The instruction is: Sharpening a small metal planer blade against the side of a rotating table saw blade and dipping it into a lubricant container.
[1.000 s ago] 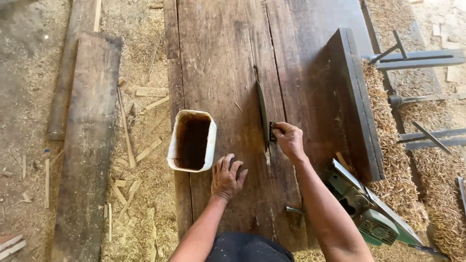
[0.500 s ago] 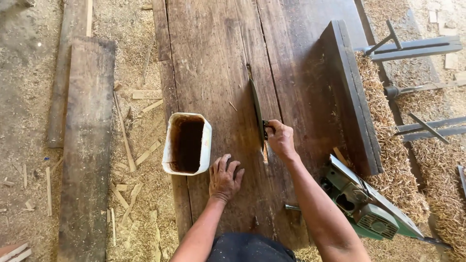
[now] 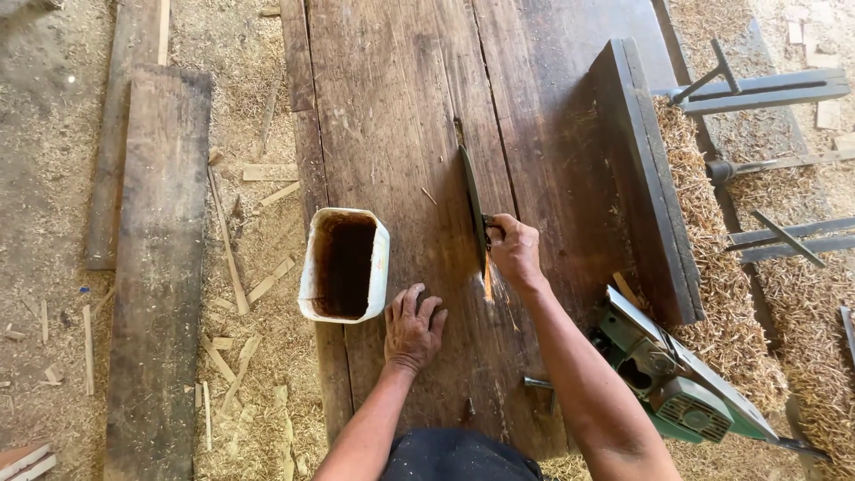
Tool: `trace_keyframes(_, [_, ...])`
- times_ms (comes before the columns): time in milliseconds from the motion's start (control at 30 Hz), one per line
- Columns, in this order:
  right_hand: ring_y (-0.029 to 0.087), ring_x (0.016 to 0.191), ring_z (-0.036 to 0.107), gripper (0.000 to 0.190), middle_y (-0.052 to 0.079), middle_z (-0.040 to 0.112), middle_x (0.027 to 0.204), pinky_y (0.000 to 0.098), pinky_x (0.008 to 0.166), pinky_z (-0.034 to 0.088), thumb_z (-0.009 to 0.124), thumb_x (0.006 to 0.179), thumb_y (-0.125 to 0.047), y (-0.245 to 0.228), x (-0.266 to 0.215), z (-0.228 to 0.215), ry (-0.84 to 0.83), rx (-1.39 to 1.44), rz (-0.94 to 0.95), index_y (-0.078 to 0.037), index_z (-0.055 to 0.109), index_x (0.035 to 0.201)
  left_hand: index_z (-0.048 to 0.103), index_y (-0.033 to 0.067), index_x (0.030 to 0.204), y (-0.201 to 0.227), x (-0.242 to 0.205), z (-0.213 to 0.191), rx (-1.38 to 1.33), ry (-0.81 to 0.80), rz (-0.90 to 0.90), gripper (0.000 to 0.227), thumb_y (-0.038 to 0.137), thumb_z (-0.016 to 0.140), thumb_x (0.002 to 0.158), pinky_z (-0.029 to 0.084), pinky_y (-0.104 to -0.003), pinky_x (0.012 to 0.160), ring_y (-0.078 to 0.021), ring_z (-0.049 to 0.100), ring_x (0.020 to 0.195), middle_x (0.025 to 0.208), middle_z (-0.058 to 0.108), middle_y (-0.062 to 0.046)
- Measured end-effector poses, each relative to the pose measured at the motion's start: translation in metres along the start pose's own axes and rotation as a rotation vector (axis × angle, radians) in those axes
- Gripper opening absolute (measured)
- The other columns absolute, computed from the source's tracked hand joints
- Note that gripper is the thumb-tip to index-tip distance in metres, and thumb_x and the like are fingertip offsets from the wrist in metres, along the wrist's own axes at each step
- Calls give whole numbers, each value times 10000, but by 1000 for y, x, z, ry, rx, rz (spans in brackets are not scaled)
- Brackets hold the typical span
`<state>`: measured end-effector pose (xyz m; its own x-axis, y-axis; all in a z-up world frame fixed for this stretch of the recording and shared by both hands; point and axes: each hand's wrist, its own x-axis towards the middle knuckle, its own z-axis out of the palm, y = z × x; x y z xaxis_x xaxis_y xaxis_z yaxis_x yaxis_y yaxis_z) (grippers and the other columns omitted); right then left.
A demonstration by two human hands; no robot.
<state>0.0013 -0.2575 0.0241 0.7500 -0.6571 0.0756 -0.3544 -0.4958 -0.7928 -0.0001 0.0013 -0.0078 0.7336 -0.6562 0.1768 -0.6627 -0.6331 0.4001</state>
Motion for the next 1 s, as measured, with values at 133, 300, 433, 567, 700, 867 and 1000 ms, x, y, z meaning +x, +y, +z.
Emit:
trace_keyframes(133, [290,817,761,155,180,765,930,385,720,571,697,933,-83,-3,6,0,-2,-18,18,-63,753,1076,690,207,1148,0,1,1,-13,10,3,239,378,627,995,352,-517,1072,-322,438,1323,1417,491,-81])
trace_keyframes(300, [282,805,758,148,186,760,910,384,715,570,700,928,-74,-4,12,1,16,-8,-18,-54,748,1066,692,205,1144,0,0,1,-13,17,-2,238,377,627,993,360,-515,1077,-328,441,1327,1421,494,-86])
trace_keyframes(433, [264,798,761,136,185,760,901,373,707,574,715,922,-72,-4,20,3,58,19,-71,-54,748,1053,686,207,1149,0,1,0,-32,7,-10,230,361,634,987,367,-508,1082,-329,443,1333,1423,495,-83])
trace_keyframes(567, [240,780,767,128,178,769,898,346,692,581,723,927,-56,-23,31,-13,56,30,-54,-41,749,1051,678,212,1147,0,1,0,-37,8,-11,228,357,645,973,367,-513,1076,-334,442,1327,1416,496,-82])
trace_keyframes(700, [198,845,759,141,104,770,1017,335,737,661,648,988,-21,-58,31,-57,140,419,46,-70,746,1078,672,223,1118,1,2,-1,-50,15,-20,202,353,653,964,370,-512,1074,-334,451,1307,1401,500,-80])
trace_keyframes(867, [241,866,769,90,115,742,1019,411,811,676,650,1008,-11,-59,17,-93,122,1269,162,-24,728,1051,667,224,1103,4,11,-4,-86,24,-39,203,354,678,947,389,-498,1063,-322,468,1294,1394,516,-71])
trace_keyframes(1000, [220,868,763,114,118,756,986,400,780,681,662,971,-3,-47,-4,-83,125,1115,160,-37,740,1047,665,218,1099,3,-1,-5,-85,12,-38,214,348,693,931,397,-502,1056,-326,469,1296,1396,523,-83])
